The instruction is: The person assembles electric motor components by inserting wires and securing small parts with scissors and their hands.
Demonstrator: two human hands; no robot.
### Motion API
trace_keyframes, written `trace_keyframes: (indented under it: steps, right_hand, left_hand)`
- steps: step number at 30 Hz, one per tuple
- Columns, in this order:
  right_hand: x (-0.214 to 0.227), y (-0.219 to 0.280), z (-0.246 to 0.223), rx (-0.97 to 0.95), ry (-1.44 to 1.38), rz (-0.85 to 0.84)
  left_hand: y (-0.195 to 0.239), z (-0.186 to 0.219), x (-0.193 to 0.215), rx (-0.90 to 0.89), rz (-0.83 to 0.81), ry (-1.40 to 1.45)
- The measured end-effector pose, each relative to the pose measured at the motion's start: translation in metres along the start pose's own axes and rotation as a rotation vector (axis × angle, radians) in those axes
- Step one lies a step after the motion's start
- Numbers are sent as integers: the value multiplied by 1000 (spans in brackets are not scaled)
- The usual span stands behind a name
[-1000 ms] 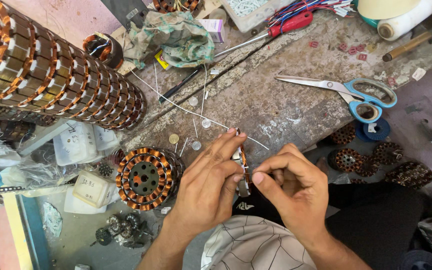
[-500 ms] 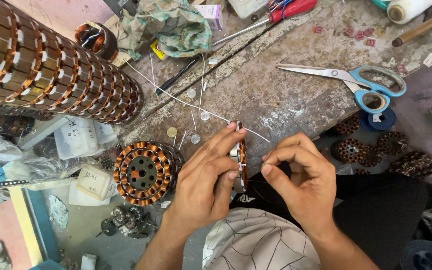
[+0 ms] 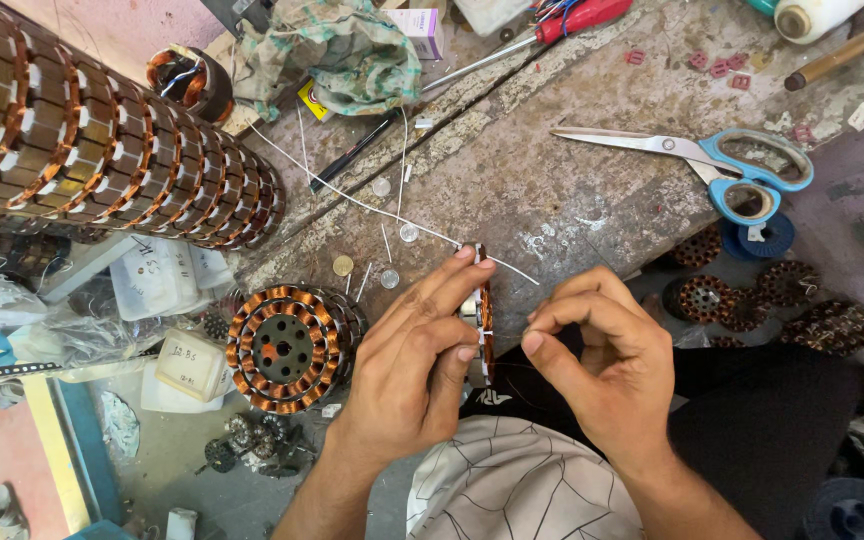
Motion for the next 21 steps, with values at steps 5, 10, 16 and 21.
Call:
trace_keyframes:
  steps: [5,10,16,21]
  right_hand:
    - [0,-2,3,-5,24,-6]
    - [-1,-3,2,8,-8,-8]
    - [-2,-2,-4,31,91,17]
    - [-7,-3,-20,186,277,6]
  left_hand:
    - [0,1,-1,0,-7,-1]
    - [-1,1,0,-4,-5,-7]
    - [-1,1,-1,3,-3,3]
    - [-1,0,0,0,-4,-6]
Point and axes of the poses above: each hand's wrist, its own y-axis away from the middle knuckle, its own x-axis out of the back of the hand, z = x × y, the point moved 6 cm from there along -y, towards the middle knuckle, and after that the axes turned 4 degrees about -z, right-handed, at the moved point
